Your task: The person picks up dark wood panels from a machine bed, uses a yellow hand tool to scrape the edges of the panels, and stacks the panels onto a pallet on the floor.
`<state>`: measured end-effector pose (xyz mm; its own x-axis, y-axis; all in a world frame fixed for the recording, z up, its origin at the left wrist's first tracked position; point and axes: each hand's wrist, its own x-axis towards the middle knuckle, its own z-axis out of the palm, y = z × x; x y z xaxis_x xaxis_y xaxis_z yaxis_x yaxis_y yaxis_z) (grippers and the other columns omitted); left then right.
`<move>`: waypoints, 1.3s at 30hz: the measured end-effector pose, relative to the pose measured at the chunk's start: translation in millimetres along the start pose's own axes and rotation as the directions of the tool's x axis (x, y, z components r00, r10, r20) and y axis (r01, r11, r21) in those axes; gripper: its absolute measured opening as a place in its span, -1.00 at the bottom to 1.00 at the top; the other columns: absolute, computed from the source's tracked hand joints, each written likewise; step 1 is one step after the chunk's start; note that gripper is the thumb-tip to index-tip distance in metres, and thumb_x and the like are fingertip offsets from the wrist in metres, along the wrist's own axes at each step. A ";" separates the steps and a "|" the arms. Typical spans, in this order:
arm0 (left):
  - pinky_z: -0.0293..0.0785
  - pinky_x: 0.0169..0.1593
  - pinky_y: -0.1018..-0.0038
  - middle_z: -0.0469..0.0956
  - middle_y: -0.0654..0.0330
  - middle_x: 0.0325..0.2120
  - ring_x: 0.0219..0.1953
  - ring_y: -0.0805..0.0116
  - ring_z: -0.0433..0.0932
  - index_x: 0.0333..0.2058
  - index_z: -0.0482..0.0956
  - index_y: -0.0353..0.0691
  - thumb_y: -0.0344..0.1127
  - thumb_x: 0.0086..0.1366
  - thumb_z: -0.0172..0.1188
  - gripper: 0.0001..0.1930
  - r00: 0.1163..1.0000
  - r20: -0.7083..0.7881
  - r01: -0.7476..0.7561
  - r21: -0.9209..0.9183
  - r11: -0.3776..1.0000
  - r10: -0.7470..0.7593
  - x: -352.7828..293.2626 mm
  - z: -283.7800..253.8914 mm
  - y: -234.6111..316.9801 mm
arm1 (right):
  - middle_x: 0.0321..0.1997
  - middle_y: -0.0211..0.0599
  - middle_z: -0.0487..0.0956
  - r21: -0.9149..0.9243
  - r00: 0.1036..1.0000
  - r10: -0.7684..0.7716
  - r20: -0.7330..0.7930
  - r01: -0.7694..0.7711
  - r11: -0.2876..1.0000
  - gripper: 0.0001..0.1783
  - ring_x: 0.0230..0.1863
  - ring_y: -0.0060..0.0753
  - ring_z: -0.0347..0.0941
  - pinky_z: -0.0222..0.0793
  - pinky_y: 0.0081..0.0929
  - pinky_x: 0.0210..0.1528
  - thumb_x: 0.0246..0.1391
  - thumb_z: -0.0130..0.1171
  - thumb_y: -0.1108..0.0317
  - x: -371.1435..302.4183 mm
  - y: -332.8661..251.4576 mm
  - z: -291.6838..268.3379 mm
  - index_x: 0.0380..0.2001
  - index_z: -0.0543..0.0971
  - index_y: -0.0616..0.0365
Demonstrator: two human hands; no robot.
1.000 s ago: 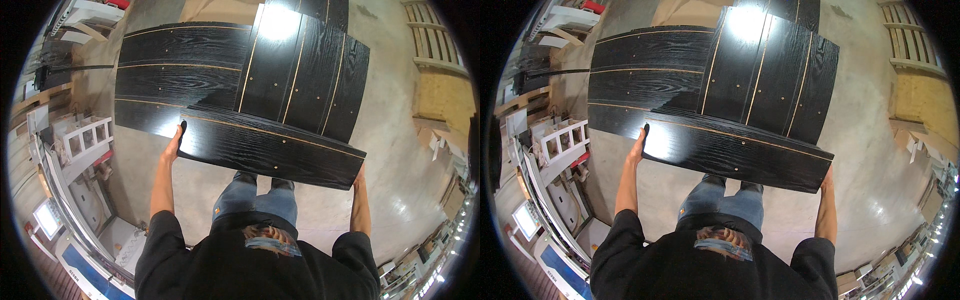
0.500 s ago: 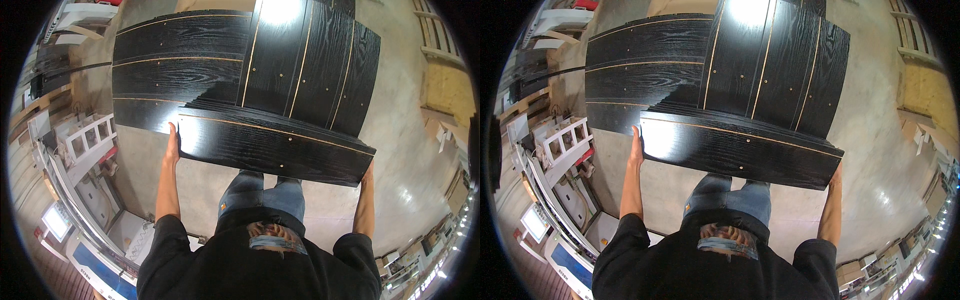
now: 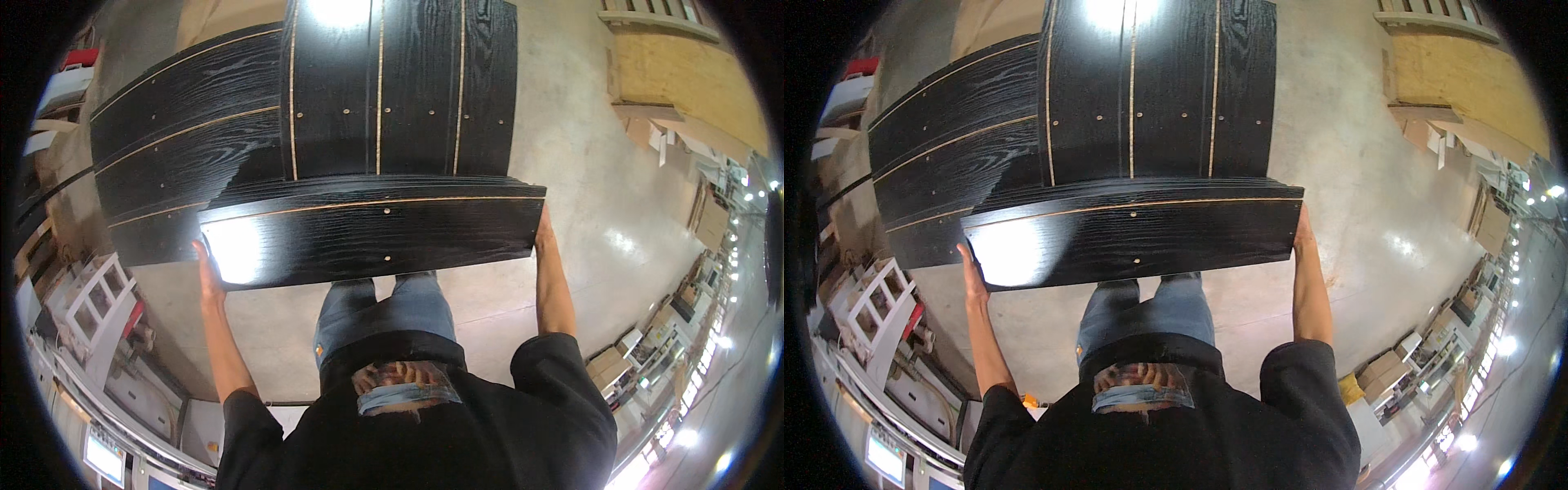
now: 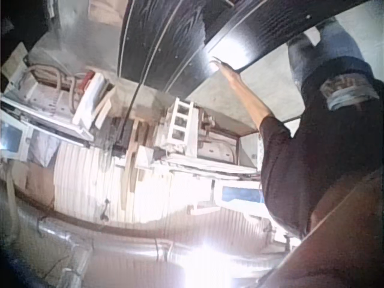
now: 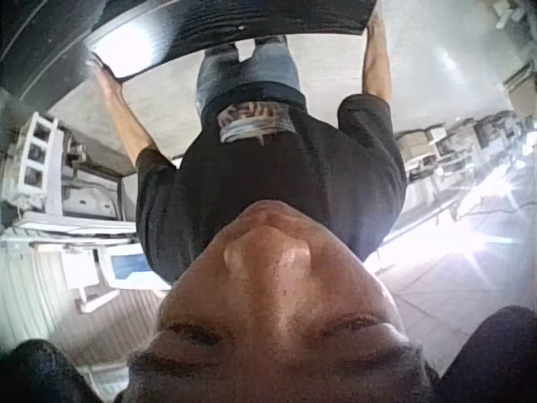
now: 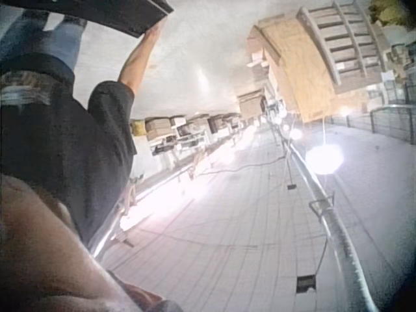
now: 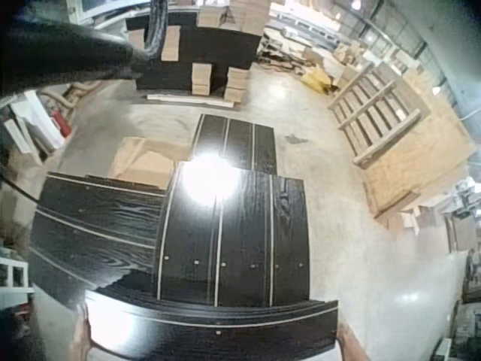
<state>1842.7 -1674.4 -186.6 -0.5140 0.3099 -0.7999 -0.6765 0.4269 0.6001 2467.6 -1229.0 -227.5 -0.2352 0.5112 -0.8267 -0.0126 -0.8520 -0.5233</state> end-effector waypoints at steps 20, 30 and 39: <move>-0.30 0.48 0.18 -0.33 -0.03 0.48 0.51 0.11 -0.35 0.44 -0.32 -0.33 0.53 0.32 -0.34 0.09 0.990 0.114 0.070 0.118 0.991 -0.084 17.6 -2.8 -25.5 | 0.00 -0.22 0.65 -0.082 0.996 0.025 -0.090 -0.032 0.996 -0.34 -0.03 -0.29 0.58 0.50 -0.33 0.08 0.37 -0.20 -0.20 -17.0 -29.0 -1.9 0.01 0.59 0.16; -0.15 0.47 0.24 -0.15 0.00 0.47 0.49 0.13 -0.14 0.45 -0.17 -0.28 0.40 0.41 -0.30 -0.06 0.981 0.158 0.109 0.059 0.992 -0.117 13.5 8.7 -14.8 | 0.09 -0.24 0.61 -0.078 0.983 0.135 -0.126 -0.145 0.986 -0.31 0.06 -0.22 0.53 0.45 -0.24 0.15 0.32 -0.19 -0.26 -25.2 -38.4 22.0 0.08 0.58 0.09; -0.16 0.47 0.32 -0.09 0.07 0.47 0.49 0.22 -0.11 0.44 -0.09 -0.25 0.30 0.49 -0.38 -0.18 0.987 0.132 0.078 0.071 0.994 -0.087 -1.6 28.3 -3.4 | 0.15 -0.25 0.58 -0.140 0.985 0.091 -0.148 -0.112 0.984 -0.31 0.13 -0.21 0.49 0.38 -0.29 0.22 0.33 -0.20 -0.25 -29.3 -39.8 29.8 0.13 0.55 0.08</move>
<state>1860.8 -1652.3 -187.6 -0.3789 0.3813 -0.8433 -0.6752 0.5093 0.5336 2446.1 -1213.5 -176.3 -0.0889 0.4422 -0.8925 0.1505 -0.8798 -0.4509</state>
